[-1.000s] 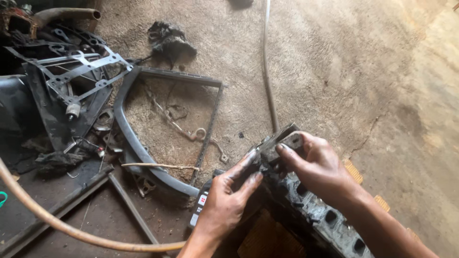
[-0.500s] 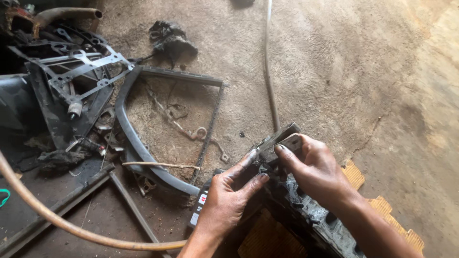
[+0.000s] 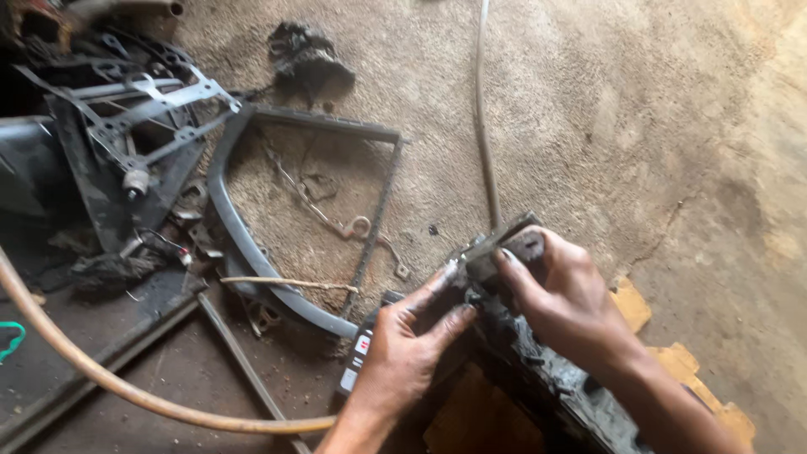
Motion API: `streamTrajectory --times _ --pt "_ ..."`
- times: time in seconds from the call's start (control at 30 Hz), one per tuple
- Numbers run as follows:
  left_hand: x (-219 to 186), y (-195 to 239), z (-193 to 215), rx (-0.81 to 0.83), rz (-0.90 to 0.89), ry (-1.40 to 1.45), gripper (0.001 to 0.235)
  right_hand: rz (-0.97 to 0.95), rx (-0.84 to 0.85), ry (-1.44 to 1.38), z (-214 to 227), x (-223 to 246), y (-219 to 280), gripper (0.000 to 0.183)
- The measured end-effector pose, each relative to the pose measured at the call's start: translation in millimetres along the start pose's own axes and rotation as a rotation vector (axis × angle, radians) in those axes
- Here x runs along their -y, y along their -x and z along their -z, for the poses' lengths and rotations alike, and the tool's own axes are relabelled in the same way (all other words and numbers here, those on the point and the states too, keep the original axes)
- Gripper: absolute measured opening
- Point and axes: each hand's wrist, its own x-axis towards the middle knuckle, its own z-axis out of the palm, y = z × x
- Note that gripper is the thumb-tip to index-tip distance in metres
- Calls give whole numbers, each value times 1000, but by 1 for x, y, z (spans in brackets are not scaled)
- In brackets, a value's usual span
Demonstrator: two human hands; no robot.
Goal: The person scrubs a dark metal engine part, likely a cylinder head, with a small brush and a cleaning fluid. They focus on cleaning the recessed areas and bolt holes of the component, which is resting on a piece of cardboard on the floor.
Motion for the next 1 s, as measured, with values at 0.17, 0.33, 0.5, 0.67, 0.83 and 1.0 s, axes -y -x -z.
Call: streamTrajectory --times 0.17,0.33,0.5,0.67,0.83,1.0 --pt "-3 -3 -2 -8 -35 -52 57 242 10 -63 3 -14 -1 19" --pt "-3 -2 -4 -2 -18 -13 62 195 12 37 5 -21 12 21" --pt "-4 5 -11 -139 -148 -356 53 24 -98 60 18 -16 26 19" --pt "-8 5 -23 -220 -143 -468 45 -78 -164 372 4 -8 15 19" --pt "-9 6 -22 -224 -258 -534 41 684 -233 425 -10 -7 14 13" --pt "-2 6 -18 -218 -272 -550 43 398 -228 435 -5 -4 8 14"
